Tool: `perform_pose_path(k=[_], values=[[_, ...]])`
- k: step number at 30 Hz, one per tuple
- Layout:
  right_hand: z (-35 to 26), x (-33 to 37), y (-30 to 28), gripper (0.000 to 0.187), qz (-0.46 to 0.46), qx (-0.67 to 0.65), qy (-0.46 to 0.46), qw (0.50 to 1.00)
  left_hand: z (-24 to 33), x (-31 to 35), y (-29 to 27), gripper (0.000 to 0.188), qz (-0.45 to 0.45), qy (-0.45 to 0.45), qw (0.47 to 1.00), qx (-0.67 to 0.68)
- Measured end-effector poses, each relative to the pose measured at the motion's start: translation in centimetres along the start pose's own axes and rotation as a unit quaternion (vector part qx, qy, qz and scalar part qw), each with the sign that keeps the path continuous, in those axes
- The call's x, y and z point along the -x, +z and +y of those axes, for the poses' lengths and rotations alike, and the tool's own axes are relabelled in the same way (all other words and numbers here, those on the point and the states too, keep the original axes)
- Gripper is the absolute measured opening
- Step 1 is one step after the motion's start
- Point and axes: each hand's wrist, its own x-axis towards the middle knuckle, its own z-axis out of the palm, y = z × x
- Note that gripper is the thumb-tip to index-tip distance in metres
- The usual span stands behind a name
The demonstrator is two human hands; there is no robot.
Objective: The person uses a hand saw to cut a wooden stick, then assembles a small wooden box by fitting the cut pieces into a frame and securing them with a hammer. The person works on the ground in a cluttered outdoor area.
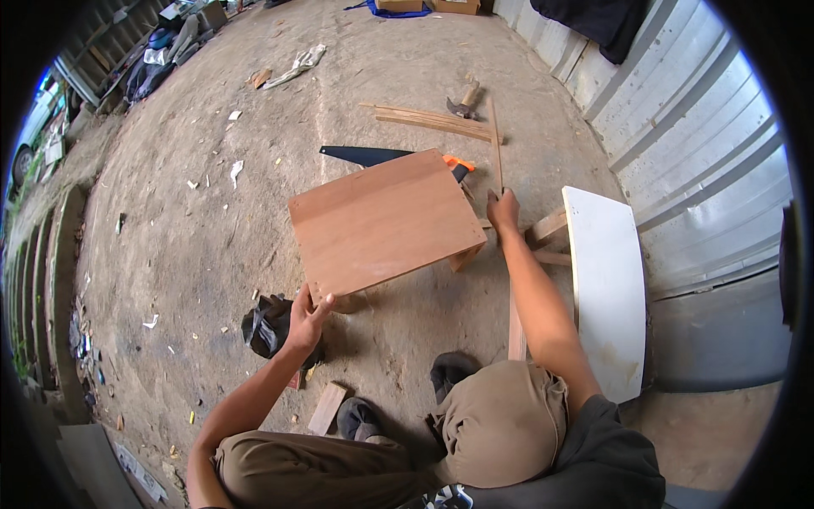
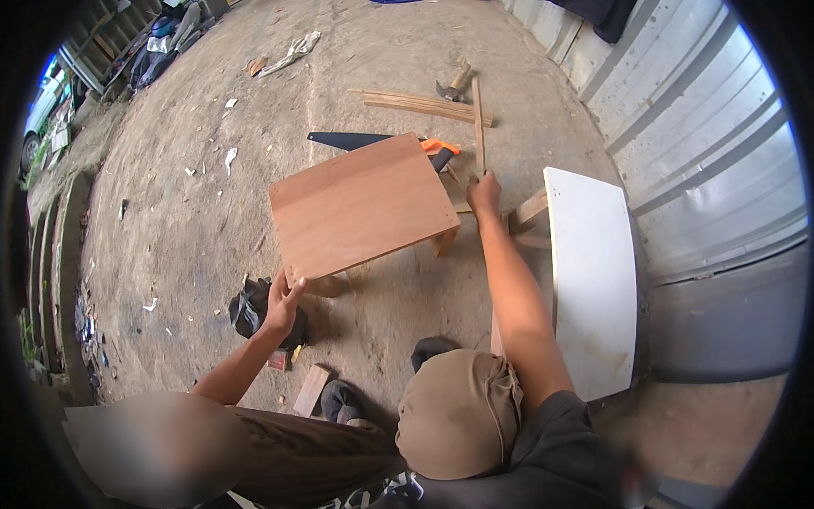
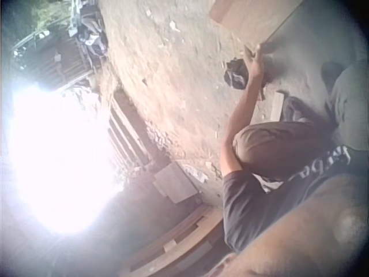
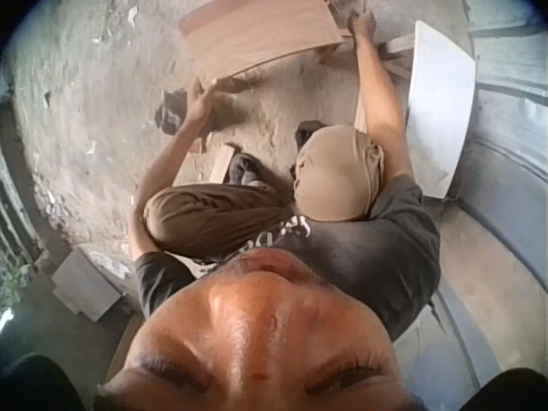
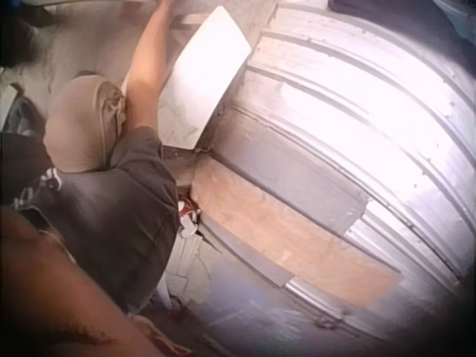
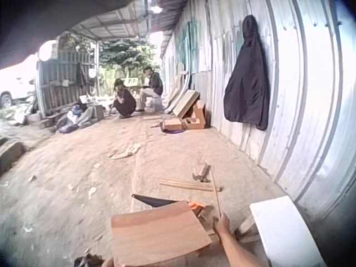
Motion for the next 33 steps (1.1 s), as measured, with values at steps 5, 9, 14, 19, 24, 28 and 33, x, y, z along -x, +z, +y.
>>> perform_pose_path(k=[5, 9, 14, 19, 24, 28, 33], values=[[1.6, 0.6, 1.0, 0.038, -0.057, 0.075, 0.017, 0.995, -0.8, -0.1, -0.6, 0.063, 0.022, 0.008, 1.000, 0.016], [0.4, 0.2, 3.3, 0.050, 0.001, 0.140, -0.180, 0.974, 0.1, -0.1, -1.6, 0.065, 0.023, 0.006, 0.998, 0.049], [0.8, -4.2, 8.0, 0.058, 0.014, 0.129, -0.264, 0.956, 2.8, -4.0, -4.9, 0.058, 0.051, -0.043, 0.997, 0.024], [-0.2, -7.4, 8.6, 0.051, -0.099, 0.103, -0.248, 0.958, 7.2, -9.0, -7.0, 0.057, 0.088, -0.083, 0.993, -0.006], [0.4, -11.2, 8.3, 0.038, -0.158, 0.155, -0.237, 0.946, 9.1, -15.0, -5.9, 0.054, 0.173, -0.060, 0.981, 0.058], [1.1, -12.2, 8.9, 0.045, -0.149, 0.096, -0.174, 0.969, 9.8, -19.0, -6.6, 0.050, 0.201, -0.096, 0.971, 0.088], [-1.2, -9.2, 10.1, 0.045, 0.051, 0.111, -0.245, 0.962, 10.7, -21.0, -7.0, 0.055, 0.224, -0.144, 0.958, 0.104]])
